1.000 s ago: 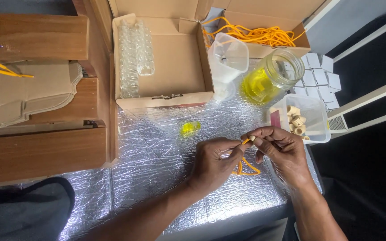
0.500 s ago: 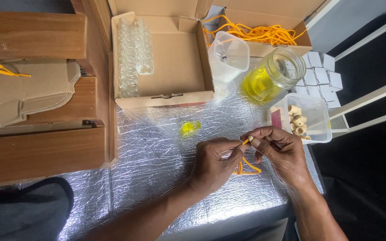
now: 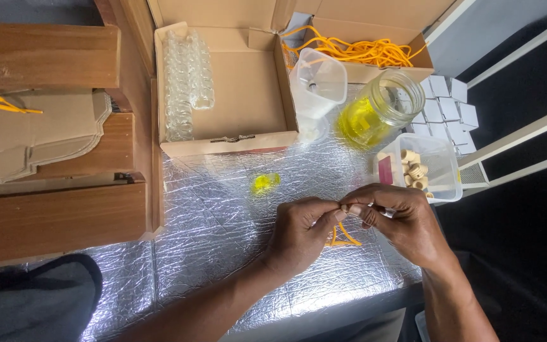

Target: Assembling perfume bottle components by threading cords through caps, folding packaging boxes, and cleaning bottles.

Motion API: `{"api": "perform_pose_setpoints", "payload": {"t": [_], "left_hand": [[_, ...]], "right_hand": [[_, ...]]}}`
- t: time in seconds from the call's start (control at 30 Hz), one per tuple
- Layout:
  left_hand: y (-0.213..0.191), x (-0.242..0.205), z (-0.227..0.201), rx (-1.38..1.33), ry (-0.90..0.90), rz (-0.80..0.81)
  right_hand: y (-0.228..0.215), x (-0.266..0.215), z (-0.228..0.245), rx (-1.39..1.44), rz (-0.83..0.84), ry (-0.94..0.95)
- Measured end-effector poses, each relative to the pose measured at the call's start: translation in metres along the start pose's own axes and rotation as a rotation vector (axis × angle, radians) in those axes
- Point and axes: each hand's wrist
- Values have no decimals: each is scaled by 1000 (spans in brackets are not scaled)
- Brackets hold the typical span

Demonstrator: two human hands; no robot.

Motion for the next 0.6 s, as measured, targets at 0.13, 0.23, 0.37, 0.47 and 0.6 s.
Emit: {"api": "perform_pose_setpoints", "payload": {"t": [0.13,0.23,0.37,0.47,0.6], "left_hand": [[2,-1,-2,-94,-5,-20],[3,0,-13,-137,3,-25],[3,1,-16,-95,85,-38],[2,3,-21,-78,158,-49],[1,8,-14,9,238,-44]], "right_hand": [[2,-3,7,-104,-64,-46],[7,-5,14,-258,-126,-103],[13,-7,29,-410,-179,-278],[12,-13,36,-425,-229,-337],[10,-17,30,-474,-262,-403]]}}
Point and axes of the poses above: each hand's wrist, its own x-axis towards the middle knuckle, its own y-axis out of the palm, z = x × y, and after that the axes turned 10 degrees about z, right-handed
